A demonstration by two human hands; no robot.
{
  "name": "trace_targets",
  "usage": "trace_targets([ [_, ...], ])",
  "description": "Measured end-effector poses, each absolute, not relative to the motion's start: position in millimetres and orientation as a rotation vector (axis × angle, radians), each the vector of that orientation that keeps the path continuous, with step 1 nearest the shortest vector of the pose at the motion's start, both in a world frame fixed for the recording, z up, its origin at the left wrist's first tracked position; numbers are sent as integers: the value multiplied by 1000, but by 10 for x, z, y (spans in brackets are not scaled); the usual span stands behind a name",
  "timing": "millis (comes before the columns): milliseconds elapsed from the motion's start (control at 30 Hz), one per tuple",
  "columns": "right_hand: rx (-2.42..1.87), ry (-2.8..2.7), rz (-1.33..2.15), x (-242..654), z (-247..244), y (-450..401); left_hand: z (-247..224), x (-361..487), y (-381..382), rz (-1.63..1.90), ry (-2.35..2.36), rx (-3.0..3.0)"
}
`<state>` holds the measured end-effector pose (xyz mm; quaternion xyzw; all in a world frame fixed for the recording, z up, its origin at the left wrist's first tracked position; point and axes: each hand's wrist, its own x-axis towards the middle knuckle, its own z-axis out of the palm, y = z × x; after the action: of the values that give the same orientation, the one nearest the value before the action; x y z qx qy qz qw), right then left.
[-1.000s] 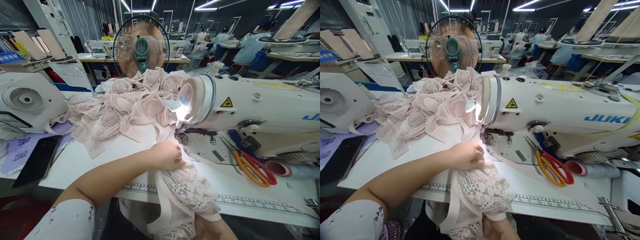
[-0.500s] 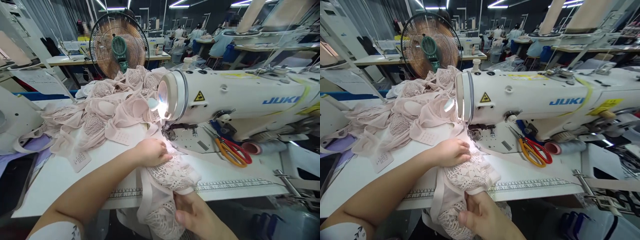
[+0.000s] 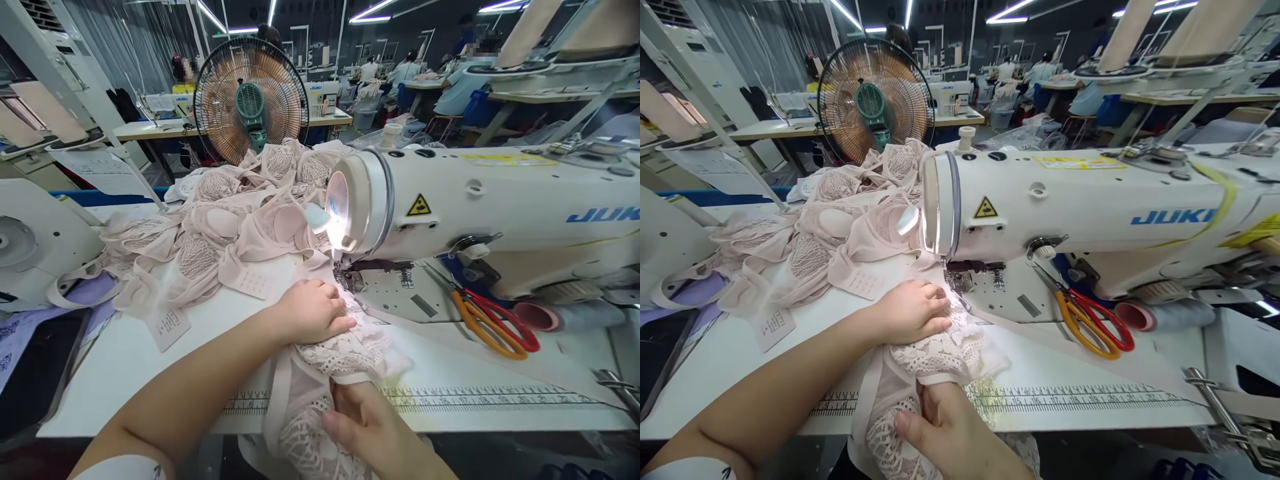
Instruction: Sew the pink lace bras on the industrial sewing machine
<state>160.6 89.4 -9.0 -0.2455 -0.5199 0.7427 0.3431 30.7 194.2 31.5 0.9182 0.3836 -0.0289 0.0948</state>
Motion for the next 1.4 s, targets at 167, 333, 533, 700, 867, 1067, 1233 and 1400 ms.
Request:
trace_targets([
  [167,-636,-1326,1979,1577,-100,935,267,279,1976,-66,1147,2784],
  [333,-616,-1343,1957,1532,-97,984,223,284,1990,-67,1157,2846],
  [533,-633,-1348,1936,1516,-108,1008,155,313,2011,-15,1192,2989],
  [700,-653,-1310,1948,1487,-99,1030,128,303,2025,71,1285,3040],
  [867,-781,-1378,1850,1481,-102,1053,89,325,2037,-64,1358,2951],
  [1067,-1095,-1269,1759,1408,-234,1067,121,296,2113,-164,1388,2856],
  [1233,-1004,-1008,1753,1162,-317,1111,282,154,2141,-283,1287,2730],
  [1400,-1123,-1460,1534,1276,-92,1038,380,101,2092,-281,1119,2700],
])
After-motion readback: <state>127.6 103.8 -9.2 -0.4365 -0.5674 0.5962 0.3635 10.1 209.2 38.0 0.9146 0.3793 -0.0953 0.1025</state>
